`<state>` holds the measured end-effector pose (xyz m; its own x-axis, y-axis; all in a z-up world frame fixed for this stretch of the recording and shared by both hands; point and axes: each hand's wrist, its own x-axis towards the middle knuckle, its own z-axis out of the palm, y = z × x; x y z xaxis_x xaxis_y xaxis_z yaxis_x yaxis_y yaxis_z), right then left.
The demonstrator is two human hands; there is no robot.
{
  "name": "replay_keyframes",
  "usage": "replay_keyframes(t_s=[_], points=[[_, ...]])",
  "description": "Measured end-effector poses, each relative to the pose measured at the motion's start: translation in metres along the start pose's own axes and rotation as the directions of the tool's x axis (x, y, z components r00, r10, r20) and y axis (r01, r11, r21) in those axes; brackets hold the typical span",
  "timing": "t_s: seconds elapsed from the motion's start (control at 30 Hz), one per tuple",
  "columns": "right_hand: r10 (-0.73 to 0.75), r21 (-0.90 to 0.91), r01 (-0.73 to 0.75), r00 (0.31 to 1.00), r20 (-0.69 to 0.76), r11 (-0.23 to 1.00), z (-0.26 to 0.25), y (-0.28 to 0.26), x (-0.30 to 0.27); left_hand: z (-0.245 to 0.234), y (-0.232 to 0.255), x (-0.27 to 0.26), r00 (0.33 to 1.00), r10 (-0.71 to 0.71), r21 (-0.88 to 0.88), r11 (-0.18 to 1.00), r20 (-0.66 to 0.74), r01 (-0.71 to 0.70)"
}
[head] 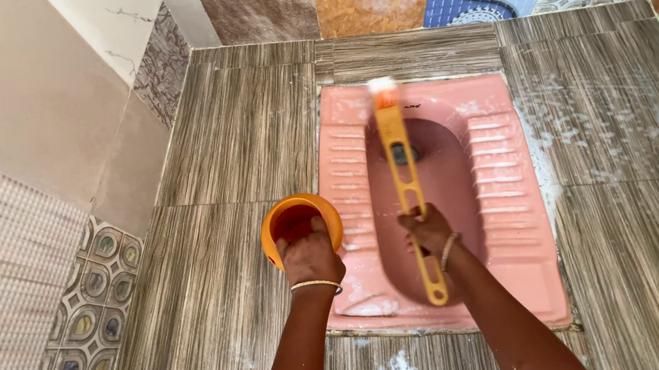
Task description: The person cleans a pink squat toilet using a brush and water from an orange container. They scrub various surfaces of the toilet basin and the surrounding floor tiles with the brush.
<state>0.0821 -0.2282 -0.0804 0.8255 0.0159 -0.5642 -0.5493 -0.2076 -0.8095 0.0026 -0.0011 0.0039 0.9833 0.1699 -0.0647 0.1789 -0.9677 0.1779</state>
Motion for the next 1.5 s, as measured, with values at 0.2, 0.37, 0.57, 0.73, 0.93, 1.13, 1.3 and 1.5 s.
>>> replay_keyframes(t_s=[0.2,0.37,0.57,0.73,0.93,1.13,1.3,1.5], points=[[-0.017,0.064,0.013,0.998,0.060,0.998,0.013,0.063,0.014,0.007,-0.003,-0.003,0.993,0.039,-0.026,0.999,-0.115,-0.042],[0.032,0.073,-0.028,0.998,-0.060,0.997,0.005,0.071,0.008,0.008,-0.002,0.002,0.996,0.022,0.010,1.000,-0.087,-0.021],[0.019,0.226,0.004,0.995,-0.099,0.974,0.004,0.048,-0.014,0.006,-0.002,-0.001,0.998,0.017,0.004,1.000,-0.053,-0.016],[0.006,0.032,-0.008,0.999,0.050,0.999,0.003,0.040,0.002,0.010,-0.002,-0.003,0.997,0.018,-0.030,0.999,-0.082,-0.020],[-0.037,0.180,0.041,0.999,-0.027,0.983,-0.004,0.054,0.030,0.009,0.001,0.000,0.998,0.022,0.016,1.000,-0.064,-0.021],[-0.032,0.165,0.033,0.999,-0.012,0.986,-0.021,0.050,0.039,-0.001,0.001,0.003,0.995,-0.007,0.028,1.000,-0.097,0.010],[-0.107,0.225,0.096,0.994,0.036,0.970,0.002,0.063,0.059,0.001,0.001,0.004,0.998,-0.028,0.005,1.000,0.050,0.028],[-0.038,0.137,0.041,0.999,-0.027,0.990,-0.034,0.051,0.058,0.001,0.002,0.001,0.999,-0.011,-0.011,1.000,-0.037,0.011]])
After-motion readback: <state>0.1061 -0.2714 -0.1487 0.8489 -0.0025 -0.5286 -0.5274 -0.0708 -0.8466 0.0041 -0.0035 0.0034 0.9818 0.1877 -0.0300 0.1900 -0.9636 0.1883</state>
